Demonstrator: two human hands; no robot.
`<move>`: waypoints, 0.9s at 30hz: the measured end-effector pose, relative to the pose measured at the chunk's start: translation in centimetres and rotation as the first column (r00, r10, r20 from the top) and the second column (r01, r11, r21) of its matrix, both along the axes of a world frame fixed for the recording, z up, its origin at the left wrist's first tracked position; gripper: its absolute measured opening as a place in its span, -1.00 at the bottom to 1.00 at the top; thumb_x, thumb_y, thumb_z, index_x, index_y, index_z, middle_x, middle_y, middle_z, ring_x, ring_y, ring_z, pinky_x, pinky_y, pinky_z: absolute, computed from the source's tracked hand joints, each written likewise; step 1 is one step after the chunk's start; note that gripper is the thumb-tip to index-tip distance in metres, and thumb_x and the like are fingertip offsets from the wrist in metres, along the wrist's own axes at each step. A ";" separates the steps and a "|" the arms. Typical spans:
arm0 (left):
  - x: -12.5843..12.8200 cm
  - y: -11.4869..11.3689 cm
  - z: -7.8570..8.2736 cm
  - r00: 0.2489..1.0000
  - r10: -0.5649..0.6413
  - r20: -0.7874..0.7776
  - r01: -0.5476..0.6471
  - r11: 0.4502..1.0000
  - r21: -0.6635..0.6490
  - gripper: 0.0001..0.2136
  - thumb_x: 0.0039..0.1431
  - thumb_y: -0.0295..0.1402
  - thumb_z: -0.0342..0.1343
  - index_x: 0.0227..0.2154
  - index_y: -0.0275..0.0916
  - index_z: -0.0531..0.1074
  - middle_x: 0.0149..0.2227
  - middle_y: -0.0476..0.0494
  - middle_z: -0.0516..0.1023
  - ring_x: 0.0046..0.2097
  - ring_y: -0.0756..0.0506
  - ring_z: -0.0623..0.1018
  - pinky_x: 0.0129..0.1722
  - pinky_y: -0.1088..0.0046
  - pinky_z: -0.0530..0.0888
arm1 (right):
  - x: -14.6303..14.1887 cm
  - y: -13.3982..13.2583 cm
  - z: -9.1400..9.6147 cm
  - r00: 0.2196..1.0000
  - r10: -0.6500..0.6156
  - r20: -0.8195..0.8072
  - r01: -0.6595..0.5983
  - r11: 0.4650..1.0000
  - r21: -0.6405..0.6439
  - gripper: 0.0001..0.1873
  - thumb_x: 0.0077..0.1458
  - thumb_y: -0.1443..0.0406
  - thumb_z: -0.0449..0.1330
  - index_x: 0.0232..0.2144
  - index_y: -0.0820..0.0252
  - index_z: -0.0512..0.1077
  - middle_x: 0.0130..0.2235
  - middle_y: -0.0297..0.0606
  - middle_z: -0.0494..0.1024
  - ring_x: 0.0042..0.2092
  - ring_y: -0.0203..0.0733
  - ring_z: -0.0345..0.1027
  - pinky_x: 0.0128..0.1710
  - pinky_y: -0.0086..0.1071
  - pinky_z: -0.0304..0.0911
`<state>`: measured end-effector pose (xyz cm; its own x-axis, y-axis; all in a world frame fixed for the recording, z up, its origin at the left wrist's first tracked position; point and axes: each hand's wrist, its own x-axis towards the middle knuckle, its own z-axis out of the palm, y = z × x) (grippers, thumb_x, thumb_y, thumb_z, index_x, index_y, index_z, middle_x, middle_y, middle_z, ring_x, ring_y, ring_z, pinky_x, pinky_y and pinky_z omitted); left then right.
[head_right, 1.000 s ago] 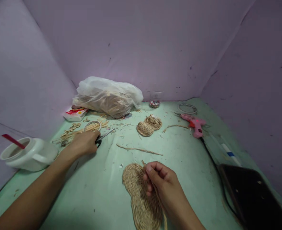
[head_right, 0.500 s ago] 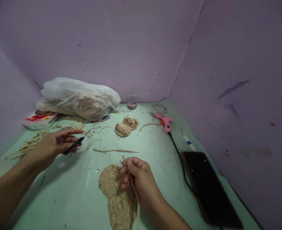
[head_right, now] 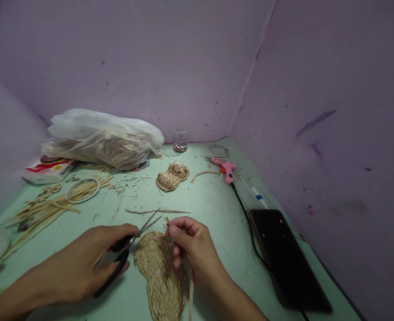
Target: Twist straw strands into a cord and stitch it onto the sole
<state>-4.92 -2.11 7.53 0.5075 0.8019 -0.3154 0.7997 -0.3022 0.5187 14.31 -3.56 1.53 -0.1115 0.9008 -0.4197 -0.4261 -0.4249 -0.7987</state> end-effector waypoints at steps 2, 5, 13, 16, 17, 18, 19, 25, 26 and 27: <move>0.4 -0.3 -0.4 0.999 -0.035 -0.009 0.035 0.999 0.023 -0.81 -0.09 -0.41 -0.08 -0.40 -0.14 0.38 -0.44 -0.03 0.47 -0.40 -0.05 0.41 -0.41 0.49 0.25 | -0.1 -0.1 0.1 1.000 0.009 0.013 -0.009 1.000 -0.018 -0.74 -0.24 0.22 0.29 -0.49 0.29 0.37 -0.72 -0.48 0.31 -0.76 -0.53 0.02 -0.80 -0.63 -0.04; 0.8 -0.6 -1.1 0.998 -0.058 -0.018 0.059 0.996 0.065 -0.76 -0.14 -0.43 -0.06 -0.35 -0.13 0.38 -0.39 -0.06 0.48 -0.33 -0.09 0.43 -0.34 0.46 0.28 | -0.2 -0.3 0.1 0.997 0.037 0.067 -0.034 0.998 -0.053 -0.73 -0.27 0.22 0.29 -0.49 0.28 0.38 -0.80 -0.53 0.21 -0.78 -0.53 -0.06 -0.82 -0.62 -0.12; 1.0 -1.0 -2.0 0.993 -0.100 0.062 0.096 0.993 0.063 -0.67 -0.18 -0.46 -0.04 -0.26 -0.10 0.35 -0.40 -0.04 0.47 -0.33 -0.09 0.43 -0.31 0.46 0.30 | -0.3 -0.4 0.3 0.977 0.094 0.194 -0.100 0.995 0.025 -0.93 -0.31 0.37 0.22 -0.63 0.29 0.40 -0.77 -0.55 0.18 -0.74 -0.57 -0.18 -0.75 -0.57 -0.24; 1.0 -1.0 -2.0 0.990 -0.105 0.091 0.101 0.994 0.048 -0.67 -0.20 -0.48 -0.05 -0.28 -0.11 0.35 -0.41 -0.03 0.46 -0.35 -0.07 0.42 -0.33 0.48 0.30 | -0.3 -0.4 0.4 0.976 0.101 0.195 -0.109 0.994 0.030 -0.98 -0.31 0.40 0.19 -0.66 0.28 0.39 -0.75 -0.53 0.19 -0.71 -0.55 -0.16 -0.72 -0.55 -0.22; 1.1 -1.0 -1.9 0.989 -0.109 0.101 0.105 0.994 0.041 -0.67 -0.20 -0.49 -0.06 -0.29 -0.12 0.35 -0.41 -0.03 0.46 -0.36 -0.07 0.41 -0.34 0.48 0.29 | -0.3 -0.4 0.4 0.976 0.102 0.193 -0.110 0.993 0.032 -0.99 -0.32 0.41 0.18 -0.66 0.27 0.39 -0.75 -0.52 0.19 -0.71 -0.54 -0.15 -0.71 -0.55 -0.20; 1.1 -1.0 -1.8 0.987 -0.113 0.114 0.110 0.993 0.031 -0.67 -0.21 -0.51 -0.06 -0.30 -0.12 0.34 -0.41 -0.02 0.45 -0.36 -0.06 0.41 -0.35 0.49 0.29 | -0.4 -0.4 0.4 0.976 0.103 0.190 -0.112 0.993 0.035 -1.00 -0.33 0.41 0.17 -0.67 0.27 0.40 -0.74 -0.52 0.20 -0.70 -0.53 -0.13 -0.70 -0.54 -0.19; 1.2 -1.0 -1.8 0.985 -0.119 0.128 0.118 0.993 0.019 -0.68 -0.22 -0.52 -0.07 -0.32 -0.13 0.34 -0.41 -0.01 0.45 -0.37 -0.04 0.40 -0.36 0.51 0.28 | -0.4 -0.4 0.4 0.977 0.105 0.187 -0.114 0.993 0.037 -0.99 -0.33 0.41 0.17 -0.68 0.26 0.40 -0.74 -0.51 0.21 -0.69 -0.52 -0.11 -0.69 -0.54 -0.18; 1.0 -1.2 -1.3 0.981 -0.136 0.135 0.145 0.988 -0.061 -0.82 -0.23 -0.56 -0.12 -0.52 -0.19 0.27 -0.55 0.06 0.36 -0.50 0.04 0.30 -0.50 0.57 0.20 | -0.5 -0.7 0.1 0.972 0.141 0.188 -0.153 0.987 0.049 -0.96 -0.35 0.42 0.15 -0.68 0.28 0.42 -0.71 -0.46 0.26 -0.64 -0.48 -0.04 -0.65 -0.53 -0.17; 0.9 -1.2 -1.3 0.983 -0.135 0.127 0.145 0.987 -0.069 -0.83 -0.23 -0.56 -0.12 -0.53 -0.19 0.26 -0.57 0.07 0.33 -0.52 0.05 0.28 -0.52 0.57 0.18 | -0.5 -0.7 0.0 0.970 0.149 0.193 -0.160 0.986 0.044 -0.96 -0.35 0.42 0.15 -0.69 0.28 0.41 -0.72 -0.46 0.25 -0.65 -0.48 -0.04 -0.65 -0.53 -0.17; 0.8 -1.3 -1.4 0.983 -0.136 0.120 0.146 0.986 -0.080 -0.83 -0.23 -0.56 -0.13 -0.54 -0.20 0.26 -0.58 0.08 0.31 -0.53 0.06 0.26 -0.54 0.58 0.17 | -0.4 -0.7 0.0 0.968 0.155 0.196 -0.166 0.985 0.037 -0.96 -0.35 0.42 0.15 -0.69 0.27 0.41 -0.73 -0.47 0.23 -0.66 -0.48 -0.05 -0.66 -0.53 -0.18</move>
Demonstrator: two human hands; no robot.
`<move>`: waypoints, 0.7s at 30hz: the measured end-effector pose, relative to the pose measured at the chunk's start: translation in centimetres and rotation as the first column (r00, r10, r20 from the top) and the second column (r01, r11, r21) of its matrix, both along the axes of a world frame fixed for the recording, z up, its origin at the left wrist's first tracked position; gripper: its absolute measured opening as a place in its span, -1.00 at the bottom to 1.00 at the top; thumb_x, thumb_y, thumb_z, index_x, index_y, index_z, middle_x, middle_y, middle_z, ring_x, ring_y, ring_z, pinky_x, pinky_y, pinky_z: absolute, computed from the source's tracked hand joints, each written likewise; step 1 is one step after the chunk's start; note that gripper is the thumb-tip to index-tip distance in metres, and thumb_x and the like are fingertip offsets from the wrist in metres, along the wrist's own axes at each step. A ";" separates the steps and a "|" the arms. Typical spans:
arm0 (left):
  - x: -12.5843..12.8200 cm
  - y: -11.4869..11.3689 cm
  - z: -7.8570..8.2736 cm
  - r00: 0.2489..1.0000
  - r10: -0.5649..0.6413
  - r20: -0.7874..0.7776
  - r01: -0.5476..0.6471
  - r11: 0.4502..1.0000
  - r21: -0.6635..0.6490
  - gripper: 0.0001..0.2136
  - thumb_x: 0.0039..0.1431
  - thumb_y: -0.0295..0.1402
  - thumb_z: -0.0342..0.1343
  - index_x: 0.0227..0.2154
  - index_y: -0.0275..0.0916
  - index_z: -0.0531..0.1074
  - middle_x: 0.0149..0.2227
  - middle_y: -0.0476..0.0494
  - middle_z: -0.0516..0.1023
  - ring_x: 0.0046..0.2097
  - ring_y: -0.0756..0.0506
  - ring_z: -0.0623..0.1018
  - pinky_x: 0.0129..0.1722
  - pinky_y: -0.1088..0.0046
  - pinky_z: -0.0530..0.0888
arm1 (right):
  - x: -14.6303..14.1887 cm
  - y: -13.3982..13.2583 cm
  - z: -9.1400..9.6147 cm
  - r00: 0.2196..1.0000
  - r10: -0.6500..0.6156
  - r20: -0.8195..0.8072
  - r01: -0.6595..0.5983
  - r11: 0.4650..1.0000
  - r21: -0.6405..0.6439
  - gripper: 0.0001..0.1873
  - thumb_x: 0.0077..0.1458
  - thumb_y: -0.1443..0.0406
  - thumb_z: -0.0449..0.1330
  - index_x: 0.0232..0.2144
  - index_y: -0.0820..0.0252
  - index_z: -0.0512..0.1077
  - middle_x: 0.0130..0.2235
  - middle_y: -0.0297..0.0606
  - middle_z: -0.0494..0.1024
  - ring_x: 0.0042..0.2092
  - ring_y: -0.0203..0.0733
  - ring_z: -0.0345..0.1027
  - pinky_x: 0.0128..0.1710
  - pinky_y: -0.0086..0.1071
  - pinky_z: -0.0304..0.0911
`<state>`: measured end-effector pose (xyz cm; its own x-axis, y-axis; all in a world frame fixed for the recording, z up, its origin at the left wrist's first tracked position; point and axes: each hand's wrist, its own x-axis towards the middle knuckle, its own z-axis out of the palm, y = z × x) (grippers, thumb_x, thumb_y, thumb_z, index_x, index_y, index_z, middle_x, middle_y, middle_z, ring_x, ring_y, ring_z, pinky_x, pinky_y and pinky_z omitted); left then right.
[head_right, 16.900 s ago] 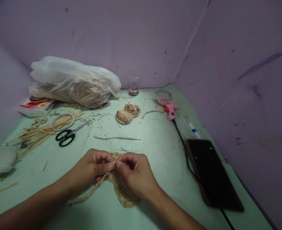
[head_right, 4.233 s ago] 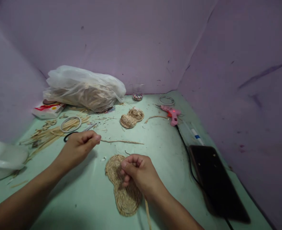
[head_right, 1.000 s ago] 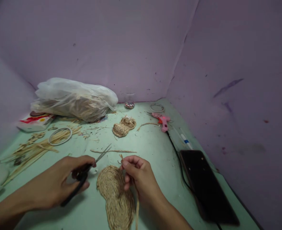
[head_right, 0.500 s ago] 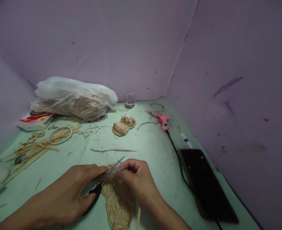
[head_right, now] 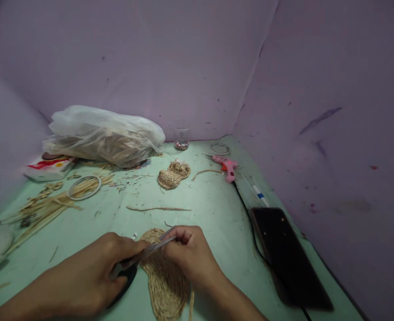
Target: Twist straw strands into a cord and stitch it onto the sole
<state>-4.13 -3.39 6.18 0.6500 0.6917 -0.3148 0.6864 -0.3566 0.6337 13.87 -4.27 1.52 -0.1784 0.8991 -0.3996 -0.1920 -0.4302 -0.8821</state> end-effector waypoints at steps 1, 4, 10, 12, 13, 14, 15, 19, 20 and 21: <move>-0.1 0.0 -0.1 1.000 -0.001 -0.004 0.001 1.000 -0.013 -0.82 -0.23 -0.56 -0.13 -0.53 -0.20 0.27 -0.60 0.09 0.29 -0.55 0.06 0.24 -0.55 0.58 0.16 | 0.0 0.0 0.0 1.000 0.003 0.003 -0.003 1.000 -0.006 -0.97 -0.35 0.42 0.15 -0.69 0.27 0.41 -0.74 -0.48 0.22 -0.66 -0.48 -0.07 -0.66 -0.53 -0.19; -0.5 0.0 -0.4 1.000 0.007 -0.007 -0.007 0.999 -0.051 -0.79 -0.22 -0.56 -0.14 -0.51 -0.20 0.32 -0.62 0.08 0.27 -0.57 0.07 0.21 -0.58 0.58 0.14 | 0.0 0.0 0.0 1.000 -0.004 0.001 0.004 1.000 -0.019 -0.98 -0.37 0.41 0.16 -0.69 0.27 0.40 -0.75 -0.49 0.21 -0.67 -0.49 -0.09 -0.67 -0.53 -0.21; -0.4 0.1 -0.3 1.000 0.016 0.025 -0.012 0.993 -0.120 -0.76 -0.22 -0.56 -0.14 -0.48 -0.22 0.37 -0.65 0.07 0.25 -0.59 0.06 0.20 -0.59 0.59 0.15 | 0.0 0.0 0.1 1.000 0.004 -0.030 -0.004 1.000 -0.014 -0.97 -0.35 0.39 0.18 -0.69 0.29 0.38 -0.74 -0.50 0.17 -0.67 -0.50 -0.12 -0.67 -0.53 -0.24; -0.1 0.0 -0.1 0.999 0.015 0.044 -0.008 0.990 -0.138 -0.75 -0.22 -0.58 -0.15 -0.48 -0.23 0.37 -0.66 0.09 0.20 -0.59 0.07 0.19 -0.61 0.60 0.13 | 0.2 0.0 0.1 0.999 0.006 -0.041 -0.006 1.000 -0.003 -0.94 -0.33 0.37 0.19 -0.69 0.29 0.38 -0.75 -0.52 0.13 -0.68 -0.52 -0.16 -0.68 -0.53 -0.25; 0.0 0.0 -0.1 0.998 0.015 0.056 -0.006 0.989 -0.148 -0.74 -0.22 -0.58 -0.16 -0.48 -0.23 0.37 -0.66 0.10 0.18 -0.59 0.08 0.18 -0.61 0.60 0.13 | 0.3 0.0 0.2 0.999 0.005 -0.044 -0.005 1.000 0.002 -0.93 -0.32 0.36 0.20 -0.69 0.29 0.38 -0.76 -0.53 0.12 -0.69 -0.52 -0.17 -0.69 -0.53 -0.25; 0.1 0.1 -0.1 0.997 0.023 0.073 -0.012 0.988 -0.152 -0.74 -0.21 -0.58 -0.16 -0.49 -0.23 0.37 -0.65 0.10 0.17 -0.59 0.09 0.17 -0.62 0.61 0.12 | 0.4 0.0 0.2 0.999 0.005 -0.044 -0.005 1.000 0.005 -0.91 -0.32 0.35 0.21 -0.68 0.29 0.38 -0.76 -0.53 0.12 -0.70 -0.53 -0.19 -0.70 -0.53 -0.25; 0.0 0.2 -0.1 0.995 0.045 0.091 -0.031 0.988 -0.149 -0.76 -0.19 -0.58 -0.16 -0.49 -0.23 0.37 -0.65 0.10 0.17 -0.59 0.09 0.17 -0.62 0.61 0.12 | 0.4 0.0 0.2 0.999 0.003 -0.042 -0.003 1.000 0.006 -0.89 -0.31 0.34 0.23 -0.68 0.29 0.38 -0.75 -0.53 0.13 -0.70 -0.54 -0.20 -0.70 -0.53 -0.26; -1.3 1.8 -0.3 0.937 0.322 0.137 -0.329 0.944 0.036 -0.83 -0.09 -0.46 -0.08 -0.45 -0.23 0.40 -0.62 0.09 0.27 -0.57 0.08 0.22 -0.60 0.61 0.18 | 0.4 0.2 0.3 0.999 -0.028 -0.029 0.027 0.999 -0.024 -0.79 -0.30 0.24 0.29 -0.61 0.30 0.41 -0.73 -0.50 0.20 -0.72 -0.54 -0.14 -0.75 -0.56 -0.22; -1.7 2.2 -0.3 0.904 0.403 0.145 -0.418 0.903 0.100 -0.84 -0.10 -0.42 -0.05 -0.43 -0.23 0.40 -0.60 0.07 0.31 -0.55 0.07 0.26 -0.58 0.60 0.21 | 0.3 0.2 0.2 0.999 -0.044 -0.024 0.043 0.998 -0.036 -0.76 -0.31 0.21 0.30 -0.59 0.30 0.42 -0.71 -0.49 0.24 -0.72 -0.53 -0.11 -0.76 -0.56 -0.19; -2.0 2.6 -0.3 0.867 0.471 0.163 -0.492 0.860 0.137 -0.82 -0.11 -0.38 0.00 -0.39 -0.23 0.40 -0.58 0.05 0.36 -0.54 0.05 0.30 -0.56 0.58 0.24 | 0.2 0.3 0.2 0.998 -0.055 -0.026 0.054 0.998 -0.045 -0.73 -0.32 0.19 0.31 -0.58 0.30 0.43 -0.69 -0.46 0.27 -0.71 -0.53 -0.07 -0.76 -0.56 -0.14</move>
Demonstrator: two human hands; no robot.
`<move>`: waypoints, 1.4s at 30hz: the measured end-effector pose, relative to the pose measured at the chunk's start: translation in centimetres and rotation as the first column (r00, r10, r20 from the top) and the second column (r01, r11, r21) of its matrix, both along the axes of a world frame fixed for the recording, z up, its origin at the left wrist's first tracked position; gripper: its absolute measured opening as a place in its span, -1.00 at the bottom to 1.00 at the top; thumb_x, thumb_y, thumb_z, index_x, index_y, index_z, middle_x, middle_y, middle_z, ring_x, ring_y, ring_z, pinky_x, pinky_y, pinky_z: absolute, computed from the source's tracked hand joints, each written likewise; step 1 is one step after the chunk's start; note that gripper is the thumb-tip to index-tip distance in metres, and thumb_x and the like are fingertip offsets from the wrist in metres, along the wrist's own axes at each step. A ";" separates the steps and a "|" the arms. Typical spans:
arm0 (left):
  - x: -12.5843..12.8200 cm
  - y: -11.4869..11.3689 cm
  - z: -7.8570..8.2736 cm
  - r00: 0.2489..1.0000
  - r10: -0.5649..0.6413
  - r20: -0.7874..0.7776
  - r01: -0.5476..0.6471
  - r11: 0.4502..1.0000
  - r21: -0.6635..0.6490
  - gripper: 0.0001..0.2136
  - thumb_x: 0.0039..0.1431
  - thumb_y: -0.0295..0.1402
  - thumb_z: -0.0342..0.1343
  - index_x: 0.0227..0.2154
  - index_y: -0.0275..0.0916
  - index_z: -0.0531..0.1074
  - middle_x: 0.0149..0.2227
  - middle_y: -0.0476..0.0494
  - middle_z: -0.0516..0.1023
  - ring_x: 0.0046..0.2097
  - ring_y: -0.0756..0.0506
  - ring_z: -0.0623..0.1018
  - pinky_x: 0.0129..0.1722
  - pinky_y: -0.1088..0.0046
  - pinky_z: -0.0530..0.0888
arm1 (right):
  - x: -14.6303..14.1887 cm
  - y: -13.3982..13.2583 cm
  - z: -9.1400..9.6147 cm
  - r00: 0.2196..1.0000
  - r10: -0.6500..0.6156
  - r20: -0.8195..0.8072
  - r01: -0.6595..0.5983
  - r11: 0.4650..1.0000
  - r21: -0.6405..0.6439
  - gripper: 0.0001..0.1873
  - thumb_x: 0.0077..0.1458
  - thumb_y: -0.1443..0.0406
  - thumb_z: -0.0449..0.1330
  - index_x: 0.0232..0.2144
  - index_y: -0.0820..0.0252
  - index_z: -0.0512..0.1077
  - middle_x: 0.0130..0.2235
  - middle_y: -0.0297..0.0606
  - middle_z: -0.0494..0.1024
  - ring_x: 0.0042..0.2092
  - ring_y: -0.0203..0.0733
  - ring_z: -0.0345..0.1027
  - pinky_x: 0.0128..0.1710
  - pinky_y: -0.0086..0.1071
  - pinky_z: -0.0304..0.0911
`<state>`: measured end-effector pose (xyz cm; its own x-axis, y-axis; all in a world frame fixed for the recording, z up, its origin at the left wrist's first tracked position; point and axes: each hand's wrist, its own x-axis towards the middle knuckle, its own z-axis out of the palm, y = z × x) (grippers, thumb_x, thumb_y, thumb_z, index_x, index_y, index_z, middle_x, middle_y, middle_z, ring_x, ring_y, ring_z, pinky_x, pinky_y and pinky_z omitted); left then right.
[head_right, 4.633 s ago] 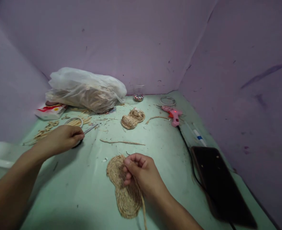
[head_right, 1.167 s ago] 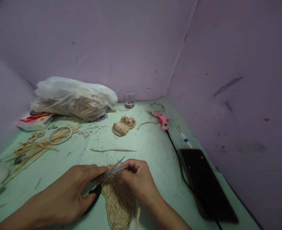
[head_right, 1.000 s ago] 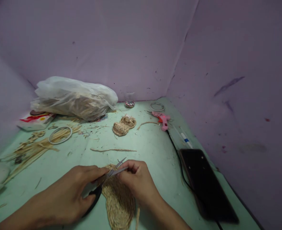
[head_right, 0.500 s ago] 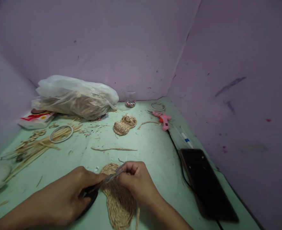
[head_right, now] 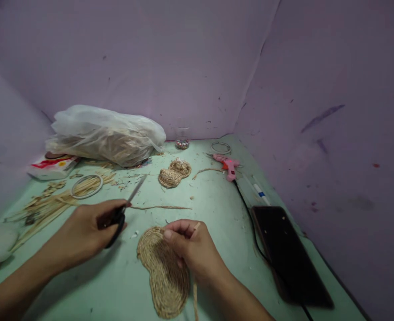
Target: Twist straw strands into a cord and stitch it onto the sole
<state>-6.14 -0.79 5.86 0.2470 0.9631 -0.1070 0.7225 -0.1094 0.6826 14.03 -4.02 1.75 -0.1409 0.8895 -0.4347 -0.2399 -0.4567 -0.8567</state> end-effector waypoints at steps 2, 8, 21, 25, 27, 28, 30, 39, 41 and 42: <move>0.0 0.3 0.1 0.992 0.107 0.060 -0.108 0.994 0.004 -0.74 -0.17 -0.32 0.07 -0.33 -0.25 0.39 -0.53 0.00 0.42 -0.49 0.01 0.37 -0.52 0.55 0.31 | -0.2 0.0 0.0 1.000 -0.012 -0.023 0.012 1.000 -0.006 -0.71 -0.34 0.18 0.32 -0.57 0.31 0.44 -0.66 -0.44 0.32 -0.70 -0.51 0.00 -0.76 -0.56 -0.04; 3.3 -1.4 -0.4 0.921 0.157 0.357 -0.059 0.961 -0.271 -0.65 -0.25 -0.31 0.09 -0.30 -0.30 0.34 -0.49 -0.08 0.46 -0.44 -0.04 0.44 -0.48 0.51 0.38 | -0.6 -0.3 -0.4 0.992 0.038 -0.119 -0.037 0.999 0.011 -0.72 -0.32 0.21 0.33 -0.54 0.32 0.46 -0.67 -0.45 0.31 -0.69 -0.50 0.07 -0.73 -0.55 0.09; -6.3 4.7 -0.3 0.623 0.102 -0.775 -0.014 0.993 0.120 -0.82 -0.07 -0.35 -0.09 -0.45 -0.26 0.38 -0.49 -0.14 0.44 -0.42 -0.12 0.42 -0.52 0.47 0.16 | -0.6 -0.2 -0.9 0.980 0.064 -0.187 -0.072 0.997 -0.040 -0.71 -0.24 0.23 0.28 -0.43 0.33 0.45 -0.60 -0.38 0.42 -0.72 -0.50 0.15 -0.71 -0.55 0.09; -7.3 4.8 -0.5 0.607 0.138 -0.782 -0.113 0.990 0.087 -0.83 -0.11 -0.43 -0.09 -0.55 -0.32 0.41 -0.54 -0.21 0.42 -0.48 -0.13 0.40 -0.53 0.45 0.17 | -0.6 -0.2 -1.1 0.987 0.056 -0.148 -0.062 0.998 -0.034 -0.71 -0.28 0.26 0.30 -0.43 0.31 0.42 -0.55 -0.34 0.45 -0.69 -0.49 0.15 -0.69 -0.54 0.13; -6.4 4.3 -0.2 0.601 0.180 -0.778 -0.122 0.983 0.134 -0.77 -0.06 -0.42 -0.12 -0.52 -0.37 0.43 -0.49 -0.34 0.44 -0.42 -0.22 0.41 -0.52 0.39 0.19 | -0.7 -0.2 -1.1 0.988 0.054 -0.142 -0.059 0.998 -0.032 -0.70 -0.29 0.26 0.31 -0.42 0.32 0.42 -0.55 -0.33 0.45 -0.69 -0.49 0.15 -0.69 -0.54 0.14; -5.6 3.9 -0.2 0.619 0.197 -0.760 -0.114 0.980 0.161 -0.74 -0.03 -0.40 -0.14 -0.47 -0.39 0.44 -0.45 -0.39 0.45 -0.37 -0.27 0.41 -0.49 0.35 0.20 | -0.7 -0.3 -1.1 0.989 0.051 -0.139 -0.056 0.998 -0.038 -0.69 -0.29 0.26 0.31 -0.42 0.32 0.41 -0.56 -0.33 0.45 -0.69 -0.49 0.15 -0.69 -0.54 0.14; -3.2 2.8 -0.2 0.701 0.190 -0.687 -0.088 0.980 0.180 -0.69 0.05 -0.32 -0.17 -0.35 -0.34 0.46 -0.36 -0.34 0.48 -0.31 -0.25 0.41 -0.43 0.34 0.23 | -0.9 -0.3 -1.0 0.989 0.040 -0.141 -0.049 0.997 -0.056 -0.67 -0.30 0.25 0.32 -0.42 0.32 0.41 -0.57 -0.33 0.45 -0.69 -0.49 0.15 -0.69 -0.54 0.15; 4.3 -1.3 -3.2 0.730 0.346 0.589 0.075 0.816 -0.573 -0.78 -0.16 -0.27 0.17 -0.55 -0.38 0.46 -0.63 -0.06 0.41 -0.63 0.10 0.25 -0.63 0.57 0.18 | -1.4 -0.6 -1.2 0.982 0.066 -0.179 -0.061 0.998 0.031 -0.60 -0.22 0.28 0.29 -0.25 0.30 0.41 -0.56 -0.37 0.42 -0.66 -0.48 0.16 -0.71 -0.55 0.16; 4.4 -1.5 -3.6 0.680 0.413 0.606 0.100 0.767 -0.634 -0.79 -0.18 -0.29 0.20 -0.58 -0.39 0.45 -0.66 -0.05 0.40 -0.65 0.12 0.22 -0.66 0.59 0.15 | -1.5 -0.6 -1.2 0.984 0.053 -0.169 -0.046 0.998 0.041 -0.46 -0.22 0.30 0.28 -0.11 0.29 0.33 -0.57 -0.40 0.42 -0.66 -0.46 0.17 -0.71 -0.54 0.18; 4.5 -1.6 -3.7 0.675 0.417 0.609 0.125 0.749 -0.651 -0.79 -0.17 -0.29 0.19 -0.59 -0.39 0.44 -0.66 -0.06 0.41 -0.66 0.13 0.22 -0.67 0.60 0.14 | -1.5 -0.6 -1.3 0.985 0.048 -0.166 -0.042 0.998 0.039 -0.40 -0.22 0.31 0.28 -0.05 0.29 0.29 -0.58 -0.41 0.41 -0.66 -0.46 0.18 -0.71 -0.54 0.18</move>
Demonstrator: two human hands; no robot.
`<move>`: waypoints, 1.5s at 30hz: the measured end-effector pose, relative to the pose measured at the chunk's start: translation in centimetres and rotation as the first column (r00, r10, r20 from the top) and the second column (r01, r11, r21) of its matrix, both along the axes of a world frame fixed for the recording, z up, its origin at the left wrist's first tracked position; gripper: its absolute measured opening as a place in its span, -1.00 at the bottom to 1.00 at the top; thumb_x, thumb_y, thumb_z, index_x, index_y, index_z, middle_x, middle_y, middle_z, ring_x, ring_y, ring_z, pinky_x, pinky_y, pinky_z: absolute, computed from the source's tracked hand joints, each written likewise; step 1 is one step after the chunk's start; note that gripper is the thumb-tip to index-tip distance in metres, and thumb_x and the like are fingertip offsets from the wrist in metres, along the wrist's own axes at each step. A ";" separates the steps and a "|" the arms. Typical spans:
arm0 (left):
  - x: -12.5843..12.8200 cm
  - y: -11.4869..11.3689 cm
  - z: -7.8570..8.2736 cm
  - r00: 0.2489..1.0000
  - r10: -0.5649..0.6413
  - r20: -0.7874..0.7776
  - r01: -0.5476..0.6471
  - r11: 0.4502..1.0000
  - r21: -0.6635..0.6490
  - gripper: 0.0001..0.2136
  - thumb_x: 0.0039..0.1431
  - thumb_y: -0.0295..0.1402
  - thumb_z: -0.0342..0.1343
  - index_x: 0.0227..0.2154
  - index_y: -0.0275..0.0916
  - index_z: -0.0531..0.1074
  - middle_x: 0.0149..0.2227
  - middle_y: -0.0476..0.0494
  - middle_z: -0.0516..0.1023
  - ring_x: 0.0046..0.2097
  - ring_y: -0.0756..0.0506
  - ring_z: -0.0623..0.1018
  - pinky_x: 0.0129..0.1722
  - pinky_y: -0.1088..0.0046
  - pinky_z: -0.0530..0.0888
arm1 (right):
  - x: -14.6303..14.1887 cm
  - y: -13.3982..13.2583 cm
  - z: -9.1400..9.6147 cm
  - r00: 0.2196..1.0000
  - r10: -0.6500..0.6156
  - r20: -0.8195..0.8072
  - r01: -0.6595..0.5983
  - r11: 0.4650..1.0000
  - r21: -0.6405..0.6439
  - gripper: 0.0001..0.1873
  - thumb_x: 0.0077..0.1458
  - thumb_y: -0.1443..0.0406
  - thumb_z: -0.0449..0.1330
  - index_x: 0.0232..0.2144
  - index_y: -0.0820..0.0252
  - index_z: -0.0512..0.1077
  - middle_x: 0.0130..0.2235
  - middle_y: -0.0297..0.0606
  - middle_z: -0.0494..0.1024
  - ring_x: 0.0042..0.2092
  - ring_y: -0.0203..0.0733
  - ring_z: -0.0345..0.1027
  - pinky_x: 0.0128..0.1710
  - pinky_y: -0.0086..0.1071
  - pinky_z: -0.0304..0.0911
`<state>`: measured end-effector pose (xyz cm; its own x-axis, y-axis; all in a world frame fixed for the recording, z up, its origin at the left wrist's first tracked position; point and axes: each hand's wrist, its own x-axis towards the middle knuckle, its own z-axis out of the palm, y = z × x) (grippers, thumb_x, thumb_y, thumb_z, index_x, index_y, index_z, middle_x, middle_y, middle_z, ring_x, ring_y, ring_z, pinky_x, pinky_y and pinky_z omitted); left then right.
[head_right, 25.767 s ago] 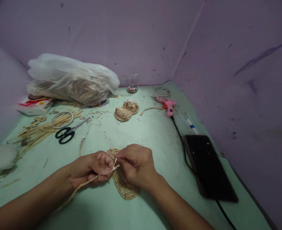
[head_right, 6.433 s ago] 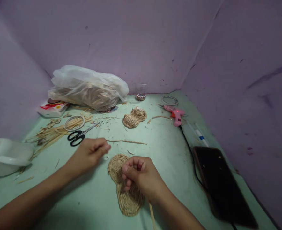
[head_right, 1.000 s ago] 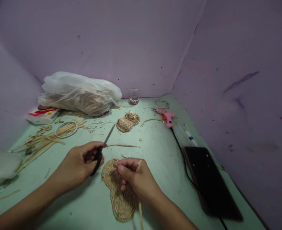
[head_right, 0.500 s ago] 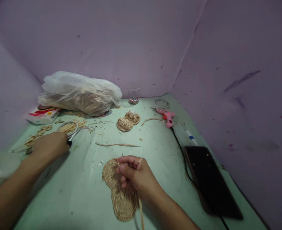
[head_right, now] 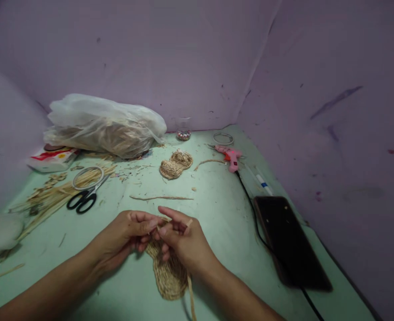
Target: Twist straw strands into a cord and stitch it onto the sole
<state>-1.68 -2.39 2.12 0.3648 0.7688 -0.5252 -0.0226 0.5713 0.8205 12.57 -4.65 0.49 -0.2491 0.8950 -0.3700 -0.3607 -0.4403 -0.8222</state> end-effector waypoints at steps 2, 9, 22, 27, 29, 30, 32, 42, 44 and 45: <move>0.2 -0.1 -0.2 1.000 -0.010 -0.011 0.010 1.000 0.013 -0.80 -0.17 -0.31 0.19 -0.62 -0.40 0.42 -0.65 -0.09 0.43 -0.66 0.13 0.23 -0.68 0.61 0.13 | 0.0 0.0 -0.1 1.000 0.008 -0.009 -0.008 1.000 -0.013 -0.33 -0.22 0.33 0.28 0.01 0.29 0.21 -0.60 -0.44 0.40 -0.66 -0.44 0.19 -0.71 -0.54 0.20; -1.7 2.5 0.2 0.922 0.373 -0.106 -0.337 0.906 0.256 -0.82 -0.29 -0.40 0.23 -0.71 -0.33 0.32 -0.80 0.11 0.22 -0.72 0.15 0.15 -0.72 0.62 0.05 | 0.7 0.2 -0.9 0.979 0.147 -0.141 -0.156 0.986 -0.055 -0.69 -0.09 0.32 0.21 -0.24 0.35 0.39 -0.56 -0.33 0.46 -0.72 -0.49 0.17 -0.71 -0.54 0.24; -5.5 5.3 0.6 0.858 0.436 -0.272 -0.335 0.876 0.348 -0.82 -0.36 -0.36 0.22 -0.70 -0.31 0.33 -0.76 0.11 0.23 -0.69 0.14 0.13 -0.72 0.62 0.00 | 1.6 0.6 -0.2 0.917 0.139 -0.375 -0.170 0.984 -0.050 -0.82 -0.11 0.39 0.19 -0.35 0.30 0.46 -0.44 -0.25 0.53 -0.51 -0.37 0.39 -0.43 -0.44 0.34; -6.1 5.0 1.7 0.808 0.044 -0.587 0.162 0.942 0.294 -0.90 -0.32 -0.38 0.18 -0.72 -0.31 0.41 -0.78 0.06 0.25 -0.66 0.10 0.17 -0.66 0.60 0.08 | 2.2 0.6 1.0 0.913 0.129 -0.387 -0.099 0.990 0.095 -0.73 -0.19 0.39 0.25 -0.31 0.25 0.47 -0.34 -0.23 0.53 -0.41 -0.34 0.39 -0.36 -0.42 0.33; -5.7 3.8 2.6 0.775 -0.226 -0.591 0.417 0.885 0.208 -0.93 -0.26 -0.42 0.14 -0.72 -0.29 0.42 -0.74 0.05 0.29 -0.62 0.09 0.20 -0.62 0.60 0.12 | 2.6 0.7 1.4 0.947 0.055 -0.316 -0.013 0.991 0.134 -0.74 -0.15 0.35 0.24 -0.30 0.21 0.46 -0.40 -0.28 0.52 -0.48 -0.38 0.35 -0.44 -0.46 0.31; -5.4 3.1 3.1 0.745 -0.355 -0.565 0.525 0.834 0.170 -0.93 -0.22 -0.42 0.11 -0.70 -0.29 0.43 -0.72 0.05 0.30 -0.61 0.08 0.21 -0.60 0.60 0.13 | 2.8 0.8 1.5 0.963 -0.007 -0.270 0.047 0.989 0.143 -0.78 -0.12 0.32 0.24 -0.31 0.21 0.47 -0.48 -0.33 0.48 -0.55 -0.42 0.30 -0.50 -0.49 0.28; -4.5 1.4 3.7 0.680 -0.517 -0.520 0.661 0.740 0.128 -0.92 -0.17 -0.43 0.08 -0.65 -0.29 0.44 -0.68 0.05 0.30 -0.58 0.08 0.21 -0.58 0.60 0.14 | 3.0 1.0 1.7 0.970 -0.150 -0.191 0.181 0.971 0.154 -0.83 -0.10 0.26 0.23 -0.38 0.21 0.49 -0.60 -0.41 0.38 -0.61 -0.46 0.18 -0.55 -0.52 0.24; -1.5 -1.3 -0.4 0.807 -0.590 0.014 0.586 0.799 -0.137 -0.78 -0.14 -0.24 0.16 -0.59 -0.32 0.38 -0.66 0.01 0.36 -0.69 0.10 0.32 -0.74 0.65 0.18 | 4.2 0.2 3.2 0.880 -0.054 -0.471 0.112 0.989 0.096 -0.87 -0.24 0.18 0.31 -0.59 0.07 0.46 -0.66 -0.46 0.10 -0.63 -0.44 -0.05 -0.75 -0.64 0.07; -1.3 -1.1 -1.2 0.840 -0.516 0.169 0.541 0.820 -0.187 -0.74 -0.15 -0.20 0.17 -0.55 -0.35 0.39 -0.63 -0.04 0.40 -0.71 0.09 0.35 -0.78 0.65 0.17 | 4.8 -0.2 3.2 0.866 -0.059 -0.496 0.144 0.980 0.135 -0.85 -0.28 0.15 0.32 -0.60 0.02 0.45 -0.69 -0.49 0.01 -0.67 -0.44 -0.18 -0.83 -0.66 -0.10; -1.2 -1.1 -1.5 0.853 -0.472 0.224 0.514 0.833 -0.205 -0.71 -0.14 -0.17 0.16 -0.51 -0.36 0.41 -0.63 -0.06 0.42 -0.72 0.09 0.35 -0.79 0.66 0.17 | 5.1 -0.4 3.1 0.867 -0.070 -0.494 0.166 0.974 0.152 -0.83 -0.30 0.12 0.32 -0.60 0.01 0.45 -0.71 -0.50 -0.04 -0.68 -0.44 -0.23 -0.86 -0.66 -0.19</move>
<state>-2.90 -3.47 0.66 0.7536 0.3159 -0.5765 0.2010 0.7242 0.6597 17.67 -5.00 3.62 -0.2418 0.9686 -0.0580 -0.7726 -0.2284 -0.5924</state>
